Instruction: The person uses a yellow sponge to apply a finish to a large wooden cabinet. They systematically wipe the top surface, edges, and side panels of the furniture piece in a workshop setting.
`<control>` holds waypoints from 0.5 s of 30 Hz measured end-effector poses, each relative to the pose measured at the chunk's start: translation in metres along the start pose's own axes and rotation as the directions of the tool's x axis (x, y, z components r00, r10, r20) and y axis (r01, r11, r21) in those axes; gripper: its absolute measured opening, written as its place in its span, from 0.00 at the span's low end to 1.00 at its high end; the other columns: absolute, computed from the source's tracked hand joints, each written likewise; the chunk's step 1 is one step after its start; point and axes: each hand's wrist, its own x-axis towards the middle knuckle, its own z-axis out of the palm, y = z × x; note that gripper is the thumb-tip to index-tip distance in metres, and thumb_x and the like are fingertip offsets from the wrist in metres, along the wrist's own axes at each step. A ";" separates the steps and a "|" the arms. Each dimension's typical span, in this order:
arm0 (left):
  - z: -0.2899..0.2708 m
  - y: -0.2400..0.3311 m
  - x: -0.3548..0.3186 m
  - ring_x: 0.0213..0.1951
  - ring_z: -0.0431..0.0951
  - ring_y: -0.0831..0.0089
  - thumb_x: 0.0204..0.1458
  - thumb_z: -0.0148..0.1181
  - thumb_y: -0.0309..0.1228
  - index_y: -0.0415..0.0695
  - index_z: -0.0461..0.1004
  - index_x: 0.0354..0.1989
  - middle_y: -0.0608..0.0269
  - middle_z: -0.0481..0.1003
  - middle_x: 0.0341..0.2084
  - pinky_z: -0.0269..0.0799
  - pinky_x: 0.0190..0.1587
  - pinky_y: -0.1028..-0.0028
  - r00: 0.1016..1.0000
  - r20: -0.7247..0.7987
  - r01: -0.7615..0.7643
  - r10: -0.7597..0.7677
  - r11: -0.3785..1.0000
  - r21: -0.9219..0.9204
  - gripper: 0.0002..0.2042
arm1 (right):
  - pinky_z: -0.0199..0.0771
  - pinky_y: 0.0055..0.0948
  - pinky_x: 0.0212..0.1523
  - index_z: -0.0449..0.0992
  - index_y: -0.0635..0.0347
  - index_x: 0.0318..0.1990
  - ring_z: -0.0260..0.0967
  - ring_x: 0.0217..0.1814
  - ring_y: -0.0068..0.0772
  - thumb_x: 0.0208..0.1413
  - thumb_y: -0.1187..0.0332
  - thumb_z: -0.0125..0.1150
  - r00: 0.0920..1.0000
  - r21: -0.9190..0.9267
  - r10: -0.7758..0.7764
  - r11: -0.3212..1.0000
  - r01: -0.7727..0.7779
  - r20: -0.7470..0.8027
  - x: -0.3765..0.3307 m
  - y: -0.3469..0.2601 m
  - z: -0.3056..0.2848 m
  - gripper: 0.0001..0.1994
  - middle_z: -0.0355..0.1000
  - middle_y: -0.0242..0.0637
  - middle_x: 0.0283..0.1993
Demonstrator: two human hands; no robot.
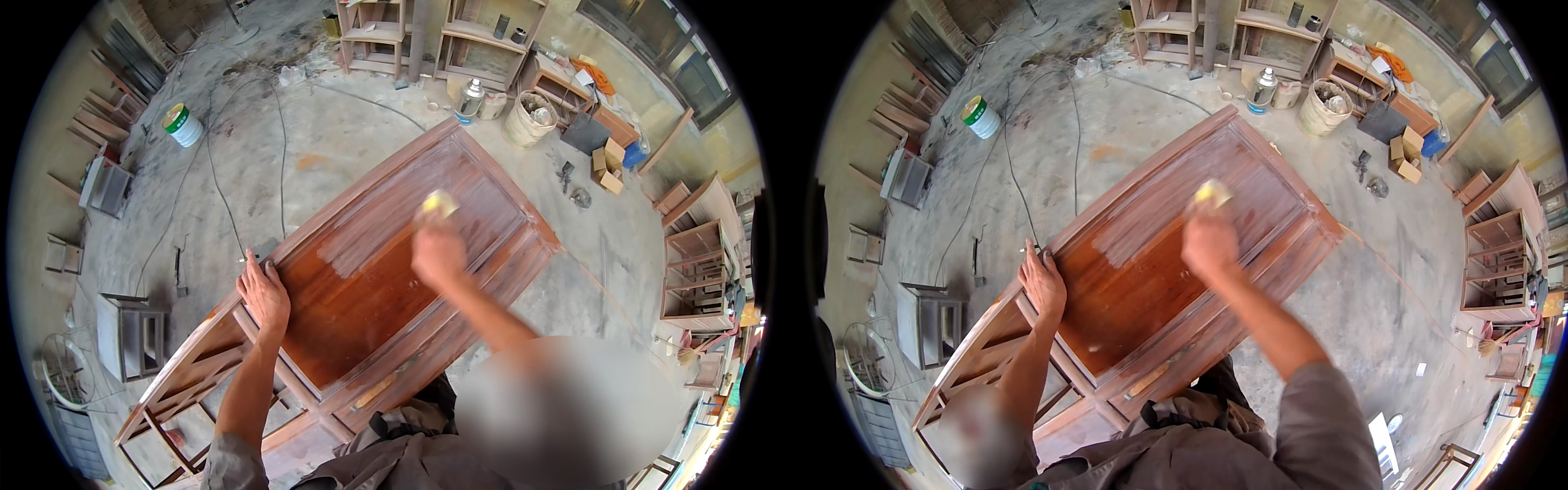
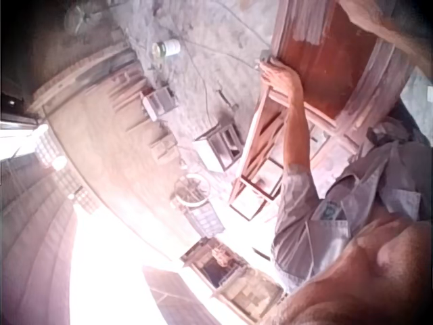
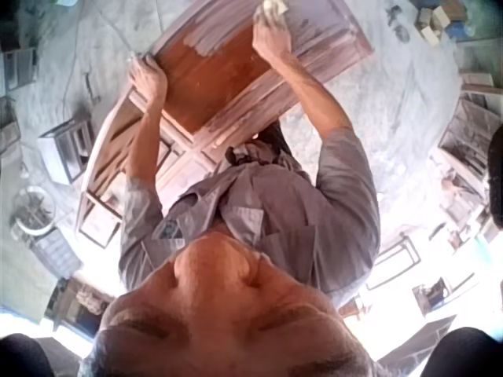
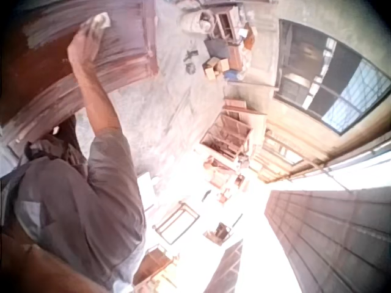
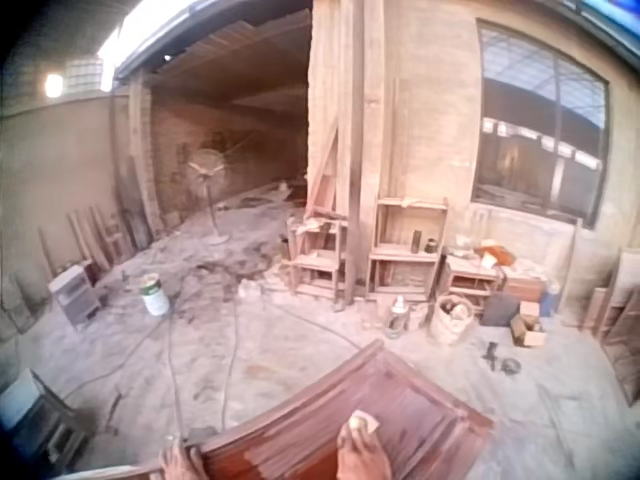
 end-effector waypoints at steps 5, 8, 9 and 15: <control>0.002 -0.001 0.002 0.64 0.72 0.51 0.72 0.53 0.34 0.37 0.57 0.78 0.48 0.75 0.62 0.55 0.74 0.50 0.999 -0.033 -0.032 0.032 0.999 -0.006 0.29 | 0.56 0.54 0.80 0.73 0.75 0.67 0.62 0.80 0.54 0.67 0.68 0.53 0.664 -0.137 -0.555 0.808 0.573 -0.501 -0.037 -0.047 0.119 0.25 0.72 0.65 0.69; 0.001 0.003 0.002 0.62 0.73 0.51 0.72 0.53 0.34 0.37 0.58 0.77 0.46 0.77 0.59 0.56 0.74 0.51 0.998 -0.046 -0.035 0.033 0.999 -0.024 0.28 | 0.60 0.46 0.79 0.74 0.73 0.66 0.64 0.79 0.48 0.65 0.68 0.56 0.926 -0.011 -0.198 0.979 0.205 -0.323 0.006 0.044 0.042 0.24 0.73 0.58 0.69; -0.001 0.010 0.005 0.61 0.73 0.51 0.72 0.53 0.34 0.37 0.58 0.77 0.46 0.77 0.58 0.56 0.74 0.51 0.999 -0.029 -0.032 0.031 0.999 -0.032 0.28 | 0.60 0.47 0.78 0.74 0.73 0.66 0.66 0.77 0.49 0.64 0.69 0.57 0.830 -0.174 -0.222 0.973 0.153 -0.511 0.015 0.056 0.038 0.25 0.75 0.58 0.67; -0.006 -0.013 -0.004 0.60 0.74 0.50 0.73 0.52 0.34 0.36 0.60 0.76 0.44 0.77 0.57 0.58 0.72 0.52 1.000 -0.028 0.002 -0.002 1.000 0.000 0.27 | 0.68 0.53 0.69 0.81 0.71 0.56 0.72 0.66 0.53 0.59 0.70 0.61 0.838 -0.139 -0.314 0.949 0.281 -0.446 -0.036 -0.002 0.075 0.19 0.79 0.58 0.57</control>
